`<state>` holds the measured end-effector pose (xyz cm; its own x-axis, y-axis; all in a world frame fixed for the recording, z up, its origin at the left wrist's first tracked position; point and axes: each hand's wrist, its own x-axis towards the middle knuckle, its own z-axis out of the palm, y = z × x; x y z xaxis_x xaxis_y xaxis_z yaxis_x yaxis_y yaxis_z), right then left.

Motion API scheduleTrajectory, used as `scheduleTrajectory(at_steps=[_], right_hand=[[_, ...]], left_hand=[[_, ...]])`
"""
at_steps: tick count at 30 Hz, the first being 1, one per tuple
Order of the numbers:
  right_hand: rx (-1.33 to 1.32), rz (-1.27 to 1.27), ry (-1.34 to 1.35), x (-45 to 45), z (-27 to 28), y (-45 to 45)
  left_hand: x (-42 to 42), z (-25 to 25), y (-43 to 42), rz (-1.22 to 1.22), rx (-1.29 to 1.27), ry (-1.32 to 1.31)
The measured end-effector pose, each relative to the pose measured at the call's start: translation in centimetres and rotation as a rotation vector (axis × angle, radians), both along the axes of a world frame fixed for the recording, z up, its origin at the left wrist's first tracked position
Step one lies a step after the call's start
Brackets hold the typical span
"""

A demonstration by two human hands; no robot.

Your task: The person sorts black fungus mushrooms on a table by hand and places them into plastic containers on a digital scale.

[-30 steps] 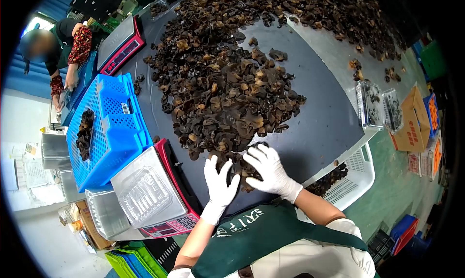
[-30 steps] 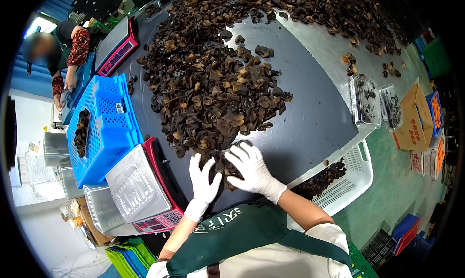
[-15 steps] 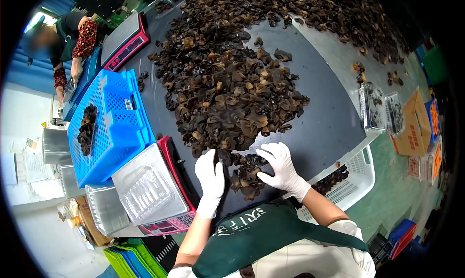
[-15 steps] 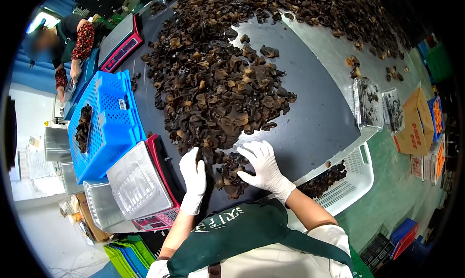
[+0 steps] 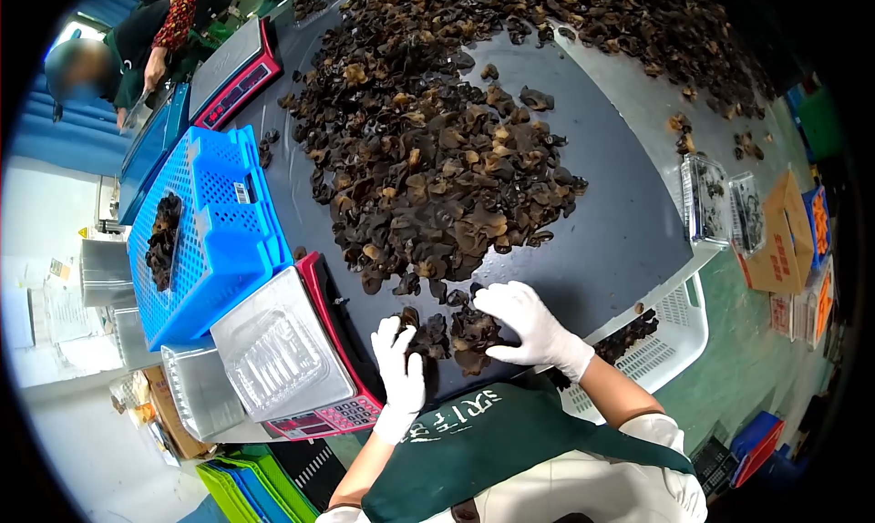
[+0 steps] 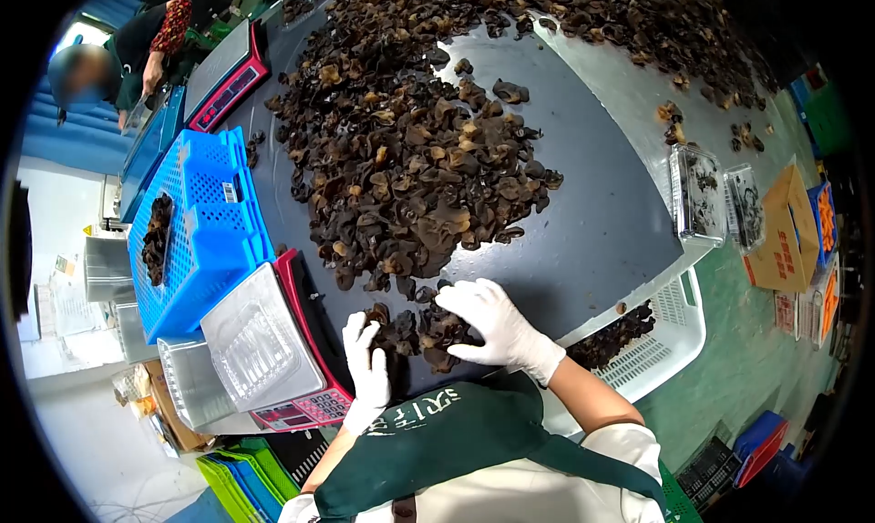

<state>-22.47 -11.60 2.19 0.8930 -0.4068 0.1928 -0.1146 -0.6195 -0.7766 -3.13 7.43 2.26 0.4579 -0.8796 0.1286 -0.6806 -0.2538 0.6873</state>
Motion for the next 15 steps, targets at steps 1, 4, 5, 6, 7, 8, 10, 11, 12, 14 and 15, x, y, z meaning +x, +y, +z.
scheduleTrajectory(at_steps=[1,4,5,6,7,8,10,11,12,14,15], right_hand=[[-0.018,-0.030,0.002,-0.4,0.1,-0.3],[-0.048,-0.068,0.048,-1.4,-0.2,-1.1],[-0.058,-0.071,0.057,-1.7,-0.3,-1.2],[-0.068,-0.074,0.066,-1.9,-0.5,-1.2],[-0.067,-0.075,0.067,-2.0,-0.6,-1.1],[-0.087,-0.080,0.086,-2.1,-0.7,-1.0],[-0.107,-0.086,0.105,-2.1,-0.8,-0.6],[-0.157,-0.084,0.142,-2.0,-0.8,-0.2],[-0.207,-0.082,0.179,-1.8,-0.8,0.1],[-0.201,-0.044,0.196,-1.1,-0.4,0.9],[-0.215,-0.020,0.219,-0.6,0.0,1.4]], left_hand=[[-0.1,0.1,0.3,0.065,-0.009,0.043],[0.1,0.3,0.9,0.158,0.048,0.080],[0.2,0.2,1.0,0.163,0.090,0.101],[0.2,0.1,1.0,0.167,0.132,0.122],[0.0,0.1,1.0,0.131,0.139,0.122],[-0.2,0.2,1.0,0.095,0.144,0.121],[-0.3,-0.2,1.1,0.046,0.255,0.057],[-0.4,-0.4,1.0,0.037,0.258,0.047],[-0.4,-0.6,0.9,0.028,0.261,0.037],[-0.4,-0.8,0.7,0.010,0.267,0.015],[-0.4,-0.9,0.6,-0.009,0.272,-0.008]])
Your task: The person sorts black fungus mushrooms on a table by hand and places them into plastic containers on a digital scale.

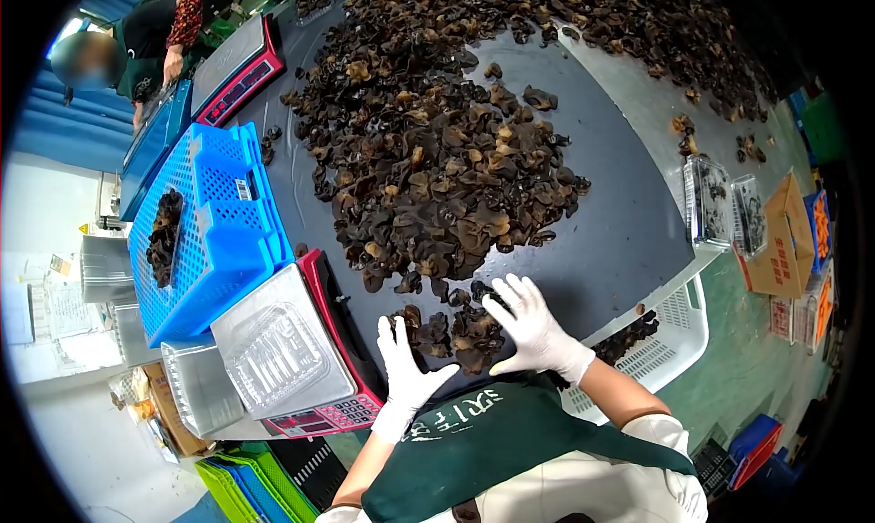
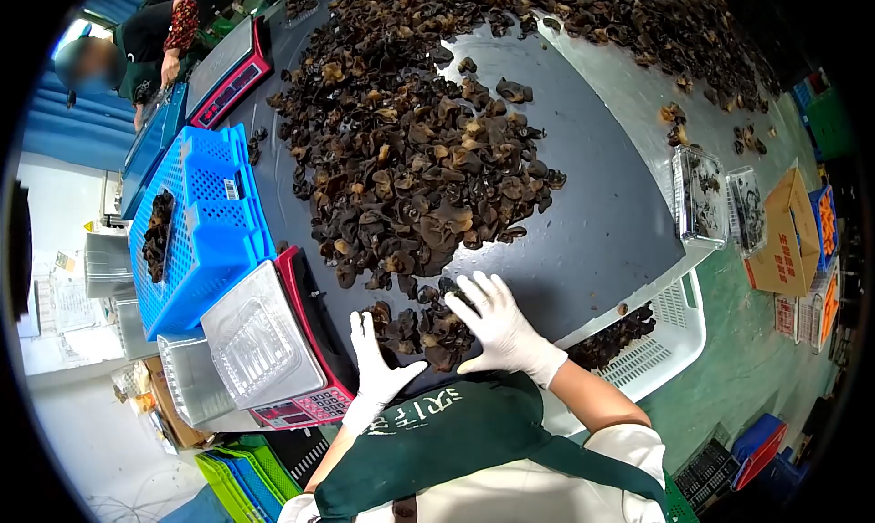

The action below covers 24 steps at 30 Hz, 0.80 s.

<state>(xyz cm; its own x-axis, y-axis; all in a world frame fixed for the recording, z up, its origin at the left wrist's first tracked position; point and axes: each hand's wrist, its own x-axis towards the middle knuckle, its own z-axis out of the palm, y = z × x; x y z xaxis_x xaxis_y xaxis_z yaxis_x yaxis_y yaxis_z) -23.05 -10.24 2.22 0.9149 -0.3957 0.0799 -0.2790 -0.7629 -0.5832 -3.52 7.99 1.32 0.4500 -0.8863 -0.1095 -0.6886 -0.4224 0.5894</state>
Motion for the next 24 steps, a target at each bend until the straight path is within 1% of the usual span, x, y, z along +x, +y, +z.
scheduleTrajectory(at_steps=[1,3,4,5,6,7,8,9,11,12,13,15,16,17,18,19,21,23,24], right_hand=[[-0.013,0.022,0.025,0.6,0.3,0.4],[0.028,0.112,0.019,2.1,0.3,0.8],[0.021,0.141,-0.009,2.8,0.3,1.0],[0.013,0.169,-0.038,3.6,0.3,1.1],[0.034,0.201,-0.036,4.5,0.4,1.1],[-0.003,0.197,-0.024,5.5,0.5,1.3],[-0.018,0.218,0.022,6.2,0.4,1.5],[-0.033,0.239,0.069,6.7,0.3,1.5],[-0.057,0.221,0.042,6.8,0.7,1.4],[-0.052,0.231,0.032,6.6,0.3,1.5],[-0.048,0.241,0.022,6.3,-0.2,1.5],[-0.151,0.213,-0.088,5.2,-1.8,1.9],[-0.161,0.221,-0.103,4.7,-2.5,1.9],[-0.171,0.229,-0.117,4.3,-3.0,1.9],[-0.168,0.209,-0.205,4.3,-2.6,1.5],[-0.168,0.211,-0.205,4.2,-2.8,1.2],[-0.031,0.160,-0.279,4.3,-3.1,0.7],[0.164,0.015,-0.431,4.2,-2.5,0.2],[0.309,-0.060,-0.455,4.0,-1.8,-0.1]], left_hand=[[0.1,-0.3,-0.1,-0.001,-0.001,-0.002],[0.3,-1.1,-0.1,-0.048,-0.034,0.085],[0.4,-1.6,0.0,-0.089,-0.082,0.069],[0.4,-1.8,-0.2,-0.097,-0.141,0.139],[0.3,-1.8,-0.2,-0.121,-0.174,0.137],[0.1,-1.9,-0.3,-0.146,-0.207,0.136],[-0.1,-1.8,-0.4,-0.133,-0.215,0.209],[-0.1,-2.0,-0.4,-0.134,-0.216,0.207],[-0.1,-2.5,-0.1,-0.080,-0.221,0.229],[0.0,-1.5,-0.5,-0.147,-0.199,0.061],[0.0,-1.9,-0.3,-0.148,-0.201,0.060],[0.1,-2.8,0.1,-0.138,-0.303,0.087],[-0.2,-2.1,-0.4,-0.110,-0.277,0.034],[-0.3,-1.6,-0.6,-0.140,-0.271,-0.003],[-0.2,-1.3,-0.8,-0.170,-0.274,-0.048],[-0.2,-1.0,-1.0,-0.201,-0.277,-0.094],[-0.4,-0.9,-1.2,-0.204,-0.254,-0.093],[-0.3,-1.0,-1.2,-0.207,-0.228,-0.094],[-0.3,-1.2,-1.1,-0.166,-0.238,-0.046]])
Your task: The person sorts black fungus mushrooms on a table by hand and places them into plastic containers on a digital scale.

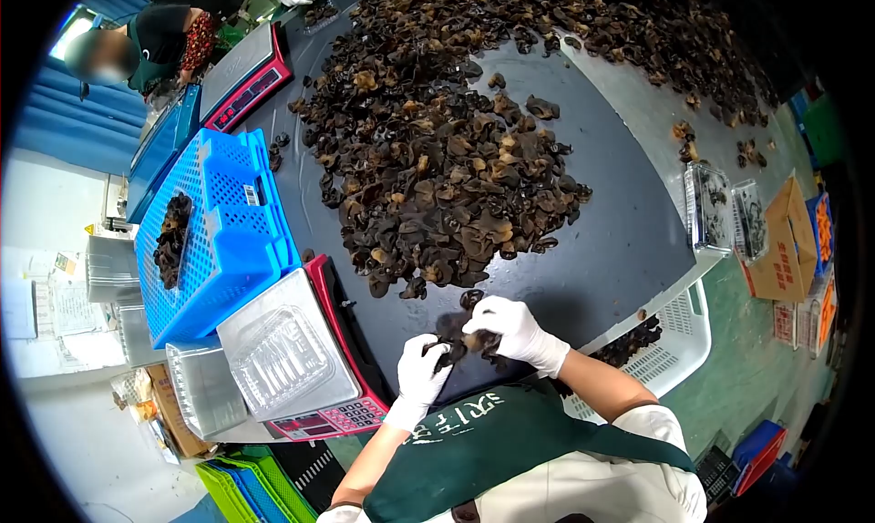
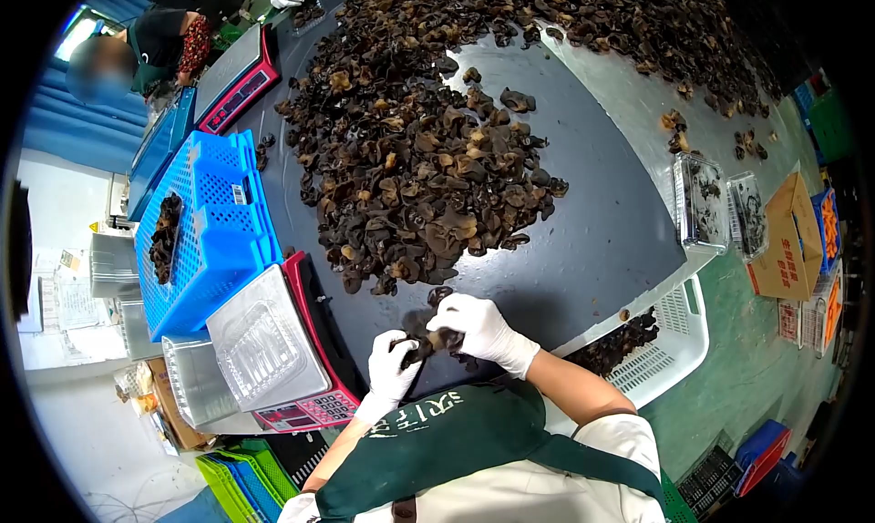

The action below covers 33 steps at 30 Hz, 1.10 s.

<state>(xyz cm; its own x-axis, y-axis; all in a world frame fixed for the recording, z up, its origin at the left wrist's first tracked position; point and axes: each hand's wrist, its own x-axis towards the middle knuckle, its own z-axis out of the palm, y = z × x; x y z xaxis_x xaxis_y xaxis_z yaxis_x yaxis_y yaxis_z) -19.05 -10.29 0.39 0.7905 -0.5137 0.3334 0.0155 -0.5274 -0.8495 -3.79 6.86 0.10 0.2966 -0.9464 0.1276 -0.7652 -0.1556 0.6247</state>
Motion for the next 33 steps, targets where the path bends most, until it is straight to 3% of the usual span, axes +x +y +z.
scheduleTrajectory(at_steps=[2,6,7,9,13,17,19,21,23,25,27,28,33], right_hand=[[0.294,-0.073,-0.104,-0.2,0.4,-0.9],[1.409,-0.228,-0.274,-2.2,0.7,-2.0],[1.596,-0.259,-0.361,-2.6,-0.2,-2.1],[1.857,-0.192,-0.435,-3.5,-0.2,-2.8],[1.987,-0.123,-0.479,-3.9,-0.4,-2.4],[2.050,0.220,-0.550,-3.4,0.4,-2.3],[2.067,0.267,-0.527,-2.8,0.9,-2.1],[2.130,0.379,-0.579,-1.8,1.3,-1.7],[1.962,0.264,-0.398,-0.3,2.8,-1.5],[1.903,0.171,-0.304,2.1,3.3,-0.7],[1.871,0.304,-0.094,5.1,2.0,-0.6],[1.600,0.197,-0.041,6.5,7.2,0.2],[0.920,0.569,0.081,16.7,12.1,3.5]], left_hand=[[0.3,-0.2,-0.2,0.075,-0.033,0.107],[1.7,1.2,-3.3,0.186,-0.267,0.081],[2.0,1.4,-4.0,0.269,-0.227,0.112],[3.0,2.5,-5.6,0.270,-0.122,0.025],[3.7,1.7,-7.1,0.149,0.274,-0.302],[3.6,3.1,-6.5,0.197,0.081,-0.121],[2.9,7.2,-6.0,0.258,-0.091,0.048],[3.9,10.8,-3.8,0.313,-0.144,0.016],[7.1,10.6,0.6,0.546,-0.183,-0.019],[10.7,13.0,3.5,0.710,-0.343,0.115],[14.4,13.9,6.7,0.786,-0.352,-0.130],[16.0,13.9,8.4,0.780,-0.290,-0.232],[19.7,11.1,12.5,0.694,-0.082,-0.266]])
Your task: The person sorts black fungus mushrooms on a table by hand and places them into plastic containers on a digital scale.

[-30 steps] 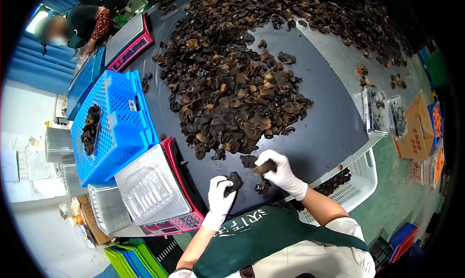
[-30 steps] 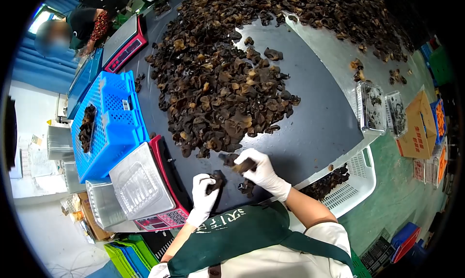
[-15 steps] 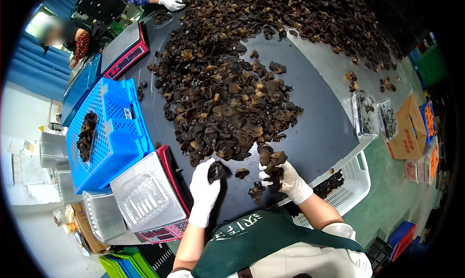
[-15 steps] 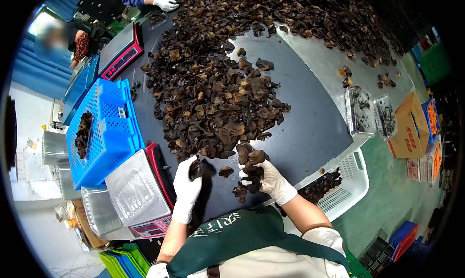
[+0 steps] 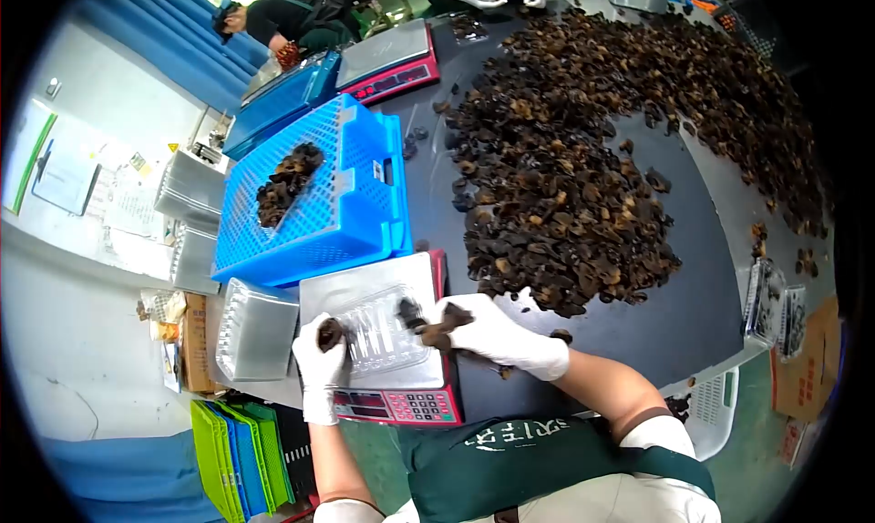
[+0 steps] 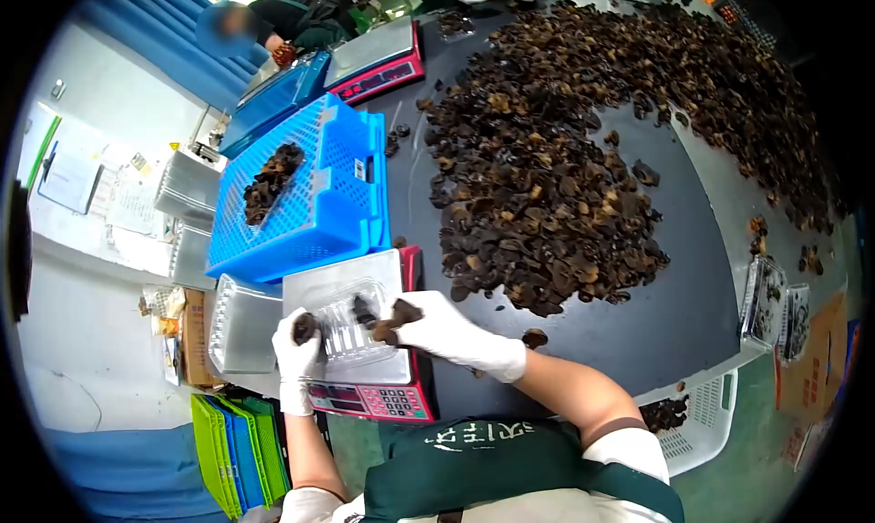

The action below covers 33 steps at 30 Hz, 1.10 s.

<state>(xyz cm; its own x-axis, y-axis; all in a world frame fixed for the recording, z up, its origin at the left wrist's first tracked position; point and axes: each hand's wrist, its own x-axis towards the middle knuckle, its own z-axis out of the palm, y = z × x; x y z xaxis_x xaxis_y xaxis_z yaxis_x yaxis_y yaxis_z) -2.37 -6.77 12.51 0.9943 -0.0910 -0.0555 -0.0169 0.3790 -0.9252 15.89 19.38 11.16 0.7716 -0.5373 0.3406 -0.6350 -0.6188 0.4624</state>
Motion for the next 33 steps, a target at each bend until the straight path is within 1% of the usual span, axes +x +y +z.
scheduleTrajectory(at_steps=[2,4,5,6,8,9,12,14,15,16,18,20,21,22,24,25,26,27,28,29,30,32,33], right_hand=[[-0.179,-0.048,-0.255,3.8,0.3,2.7],[-0.545,-0.148,-0.375,7.1,-0.3,5.5],[-0.724,-0.164,-0.392,8.0,-0.6,6.6],[-0.981,0.011,-0.323,9.5,-1.8,7.5],[-1.285,0.013,-0.353,10.1,-3.5,8.5],[-1.283,0.019,-0.360,10.0,-3.3,8.5],[-1.295,-0.013,-0.409,8.9,-2.7,8.2],[-1.150,-0.108,-0.503,7.8,-1.9,6.9],[-1.120,-0.111,-0.511,6.9,-1.5,5.8],[-0.987,-0.095,-0.503,6.1,-0.6,4.1],[-0.892,-0.239,-0.479,2.8,-0.9,1.0],[-0.842,-0.312,-0.282,-1.4,-0.9,-1.8],[-0.854,-0.359,-0.214,-3.5,-2.1,-2.9],[-0.865,-0.403,-0.144,-5.8,-3.3,-3.8],[-0.825,-0.492,0.046,-10.4,-5.8,-4.9],[-0.747,-0.519,0.170,-12.5,-6.4,-5.0],[-0.666,-0.549,0.298,-14.6,-6.8,-4.9],[-0.785,-0.573,0.340,-16.5,-7.0,-4.7],[-0.755,-0.598,0.405,-18.0,-7.6,-4.1],[-0.817,-0.579,0.408,-19.1,-7.8,-3.6],[-0.875,-0.555,0.405,-19.9,-7.9,-3.0],[-0.901,-0.447,0.472,-20.6,-7.8,-1.7],[-0.889,-0.444,0.445,-20.8,-8.1,-1.1]], left_hand=[[-0.2,-1.6,0.4,-0.019,0.002,0.008],[0.8,-5.0,2.5,-0.013,-0.201,0.301],[-0.1,-4.6,1.8,-0.028,-0.235,0.304],[0.2,-4.9,2.1,-0.064,-0.260,0.382],[0.6,-3.4,3.0,-0.202,-0.070,0.219],[0.4,-2.3,3.3,-0.217,0.013,0.275],[0.1,-1.1,4.1,-0.235,0.019,0.304],[0.2,-1.5,5.1,-0.197,0.035,0.353],[0.0,-1.4,5.3,-0.190,0.005,0.377],[-0.2,-1.2,5.3,-0.183,-0.027,0.399],[-0.6,-0.3,5.0,-0.176,-0.036,0.371],[-1.4,0.7,4.6,-0.165,-0.058,0.313],[-1.8,1.2,4.3,-0.149,-0.056,0.293],[-2.3,1.7,3.9,-0.080,-0.019,0.247],[-2.8,2.0,3.2,-0.007,0.029,0.058],[-3.7,2.5,2.0,0.046,-0.066,0.066],[-4.1,2.4,1.4,0.045,-0.134,0.036],[-5.2,2.9,0.2,0.072,-0.220,0.076],[-6.1,3.2,-0.9,0.102,-0.307,0.114],[-6.3,2.5,-1.1,0.051,-0.270,0.011],[-7.3,3.9,-3.1,-0.091,-0.210,-0.077],[-8.6,5.2,-5.9,-0.236,0.097,-0.184],[-8.5,4.7,-6.7,-0.272,0.173,-0.220]])
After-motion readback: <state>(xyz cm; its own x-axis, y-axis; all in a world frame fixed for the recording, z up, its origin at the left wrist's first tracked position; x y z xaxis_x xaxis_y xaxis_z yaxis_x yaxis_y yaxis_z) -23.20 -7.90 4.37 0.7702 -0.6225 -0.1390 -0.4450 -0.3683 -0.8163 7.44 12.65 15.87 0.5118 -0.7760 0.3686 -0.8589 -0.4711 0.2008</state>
